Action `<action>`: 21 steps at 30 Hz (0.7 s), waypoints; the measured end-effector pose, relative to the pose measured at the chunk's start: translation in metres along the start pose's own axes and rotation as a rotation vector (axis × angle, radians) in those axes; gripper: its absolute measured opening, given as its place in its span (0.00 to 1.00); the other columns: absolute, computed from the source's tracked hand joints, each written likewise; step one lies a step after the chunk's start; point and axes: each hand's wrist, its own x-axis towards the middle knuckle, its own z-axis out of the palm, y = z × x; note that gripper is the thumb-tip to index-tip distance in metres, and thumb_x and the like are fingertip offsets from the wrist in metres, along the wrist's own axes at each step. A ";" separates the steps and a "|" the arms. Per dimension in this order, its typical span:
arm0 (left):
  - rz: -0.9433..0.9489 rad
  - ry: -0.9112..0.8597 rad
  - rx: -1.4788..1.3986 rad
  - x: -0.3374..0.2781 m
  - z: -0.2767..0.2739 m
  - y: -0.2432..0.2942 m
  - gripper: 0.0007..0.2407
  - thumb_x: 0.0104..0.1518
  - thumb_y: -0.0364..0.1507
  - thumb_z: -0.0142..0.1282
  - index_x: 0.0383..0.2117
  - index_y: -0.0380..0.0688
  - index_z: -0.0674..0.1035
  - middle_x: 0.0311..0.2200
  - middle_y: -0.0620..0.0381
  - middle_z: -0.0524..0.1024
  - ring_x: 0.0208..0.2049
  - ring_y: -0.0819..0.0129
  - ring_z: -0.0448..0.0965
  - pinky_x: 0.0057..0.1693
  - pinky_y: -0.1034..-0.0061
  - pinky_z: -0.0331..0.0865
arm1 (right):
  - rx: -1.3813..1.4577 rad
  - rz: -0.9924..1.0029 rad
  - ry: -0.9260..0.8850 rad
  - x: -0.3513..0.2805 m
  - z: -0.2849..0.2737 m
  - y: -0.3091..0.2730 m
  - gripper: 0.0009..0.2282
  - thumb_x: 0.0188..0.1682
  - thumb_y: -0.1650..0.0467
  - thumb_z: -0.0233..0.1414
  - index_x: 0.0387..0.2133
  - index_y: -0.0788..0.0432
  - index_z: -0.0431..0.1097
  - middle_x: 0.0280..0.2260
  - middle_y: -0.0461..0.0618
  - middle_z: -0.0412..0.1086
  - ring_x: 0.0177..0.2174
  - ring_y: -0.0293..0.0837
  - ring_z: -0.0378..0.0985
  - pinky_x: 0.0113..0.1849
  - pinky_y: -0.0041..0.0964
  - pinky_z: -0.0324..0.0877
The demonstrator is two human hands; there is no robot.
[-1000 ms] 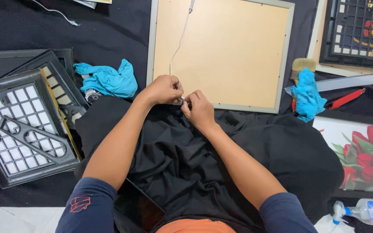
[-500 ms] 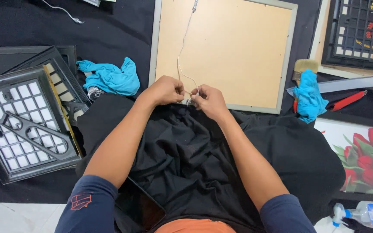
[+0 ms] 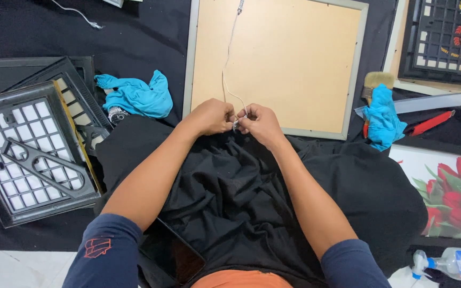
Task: Cleaning the glass of a picture frame with a brush and cloth, then flipping it to install a hanging wire on the back.
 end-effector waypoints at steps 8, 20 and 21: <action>-0.030 -0.033 0.088 0.005 0.008 0.000 0.12 0.53 0.39 0.58 0.34 0.47 0.84 0.30 0.50 0.83 0.42 0.47 0.83 0.50 0.55 0.75 | -0.021 0.009 0.004 -0.002 -0.001 -0.004 0.07 0.42 0.75 0.59 0.33 0.66 0.76 0.25 0.56 0.74 0.26 0.42 0.81 0.30 0.35 0.82; -0.035 -0.057 0.174 -0.003 0.004 0.013 0.14 0.53 0.40 0.54 0.38 0.46 0.82 0.34 0.45 0.82 0.45 0.43 0.81 0.52 0.51 0.74 | 0.071 0.035 0.012 -0.001 -0.001 -0.004 0.07 0.44 0.76 0.59 0.35 0.67 0.75 0.26 0.59 0.74 0.26 0.43 0.80 0.30 0.34 0.80; -0.032 -0.053 0.192 -0.003 0.005 0.013 0.14 0.53 0.39 0.53 0.38 0.45 0.82 0.33 0.46 0.82 0.44 0.43 0.82 0.51 0.51 0.74 | 0.072 0.036 0.011 -0.001 -0.001 -0.003 0.07 0.45 0.75 0.58 0.36 0.67 0.75 0.26 0.59 0.74 0.26 0.43 0.81 0.30 0.34 0.80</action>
